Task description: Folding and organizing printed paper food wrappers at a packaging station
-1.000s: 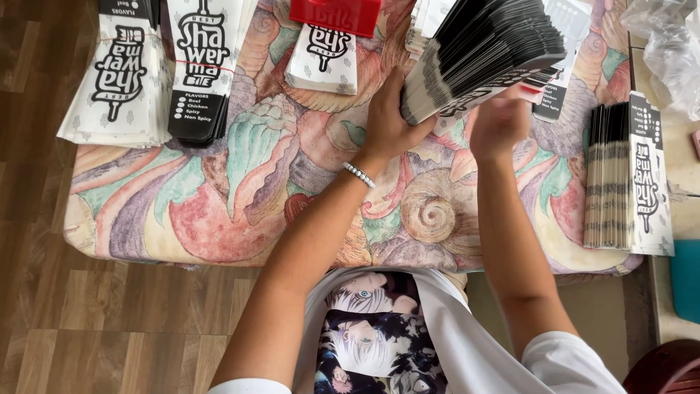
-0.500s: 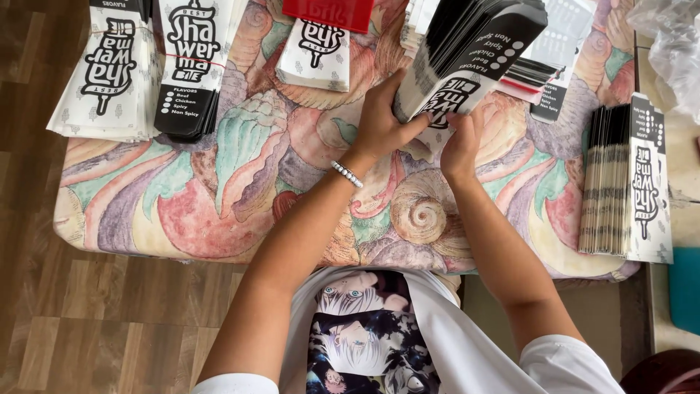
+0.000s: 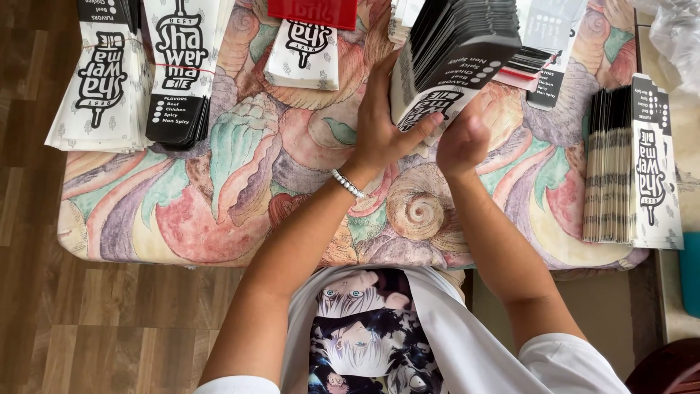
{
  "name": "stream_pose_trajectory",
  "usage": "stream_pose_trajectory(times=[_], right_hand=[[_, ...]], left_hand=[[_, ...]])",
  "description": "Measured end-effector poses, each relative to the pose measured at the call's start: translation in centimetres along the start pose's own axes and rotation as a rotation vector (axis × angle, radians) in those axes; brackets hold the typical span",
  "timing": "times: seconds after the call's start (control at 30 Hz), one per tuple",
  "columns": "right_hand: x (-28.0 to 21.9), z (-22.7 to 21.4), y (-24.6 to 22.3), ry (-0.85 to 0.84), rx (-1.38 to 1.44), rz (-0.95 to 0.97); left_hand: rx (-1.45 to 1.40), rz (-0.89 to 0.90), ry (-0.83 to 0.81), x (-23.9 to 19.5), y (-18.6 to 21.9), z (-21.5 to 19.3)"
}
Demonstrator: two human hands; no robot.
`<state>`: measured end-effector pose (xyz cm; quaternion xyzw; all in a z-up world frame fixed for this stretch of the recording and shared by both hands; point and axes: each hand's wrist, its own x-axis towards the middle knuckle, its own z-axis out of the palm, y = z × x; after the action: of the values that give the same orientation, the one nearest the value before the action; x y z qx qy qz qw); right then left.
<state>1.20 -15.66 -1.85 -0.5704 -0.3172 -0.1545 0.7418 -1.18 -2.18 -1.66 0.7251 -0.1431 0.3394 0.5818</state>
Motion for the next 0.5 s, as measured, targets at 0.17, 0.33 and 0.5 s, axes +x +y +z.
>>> stream_pose_trajectory(times=[0.17,0.33,0.5], right_hand=[[0.2,0.5,-0.6,-0.003,0.193,0.069],[-1.0,-1.3,2.1,0.002,0.135,0.057],[-0.9,-0.7,1.2,0.027,0.069,0.067]], left_hand=[[-0.016,-0.023,0.054,0.6,0.6,0.0],[-0.001,-0.008,0.024,1.1,1.5,-0.4],[0.023,-0.017,0.046,1.3,1.7,-0.5]])
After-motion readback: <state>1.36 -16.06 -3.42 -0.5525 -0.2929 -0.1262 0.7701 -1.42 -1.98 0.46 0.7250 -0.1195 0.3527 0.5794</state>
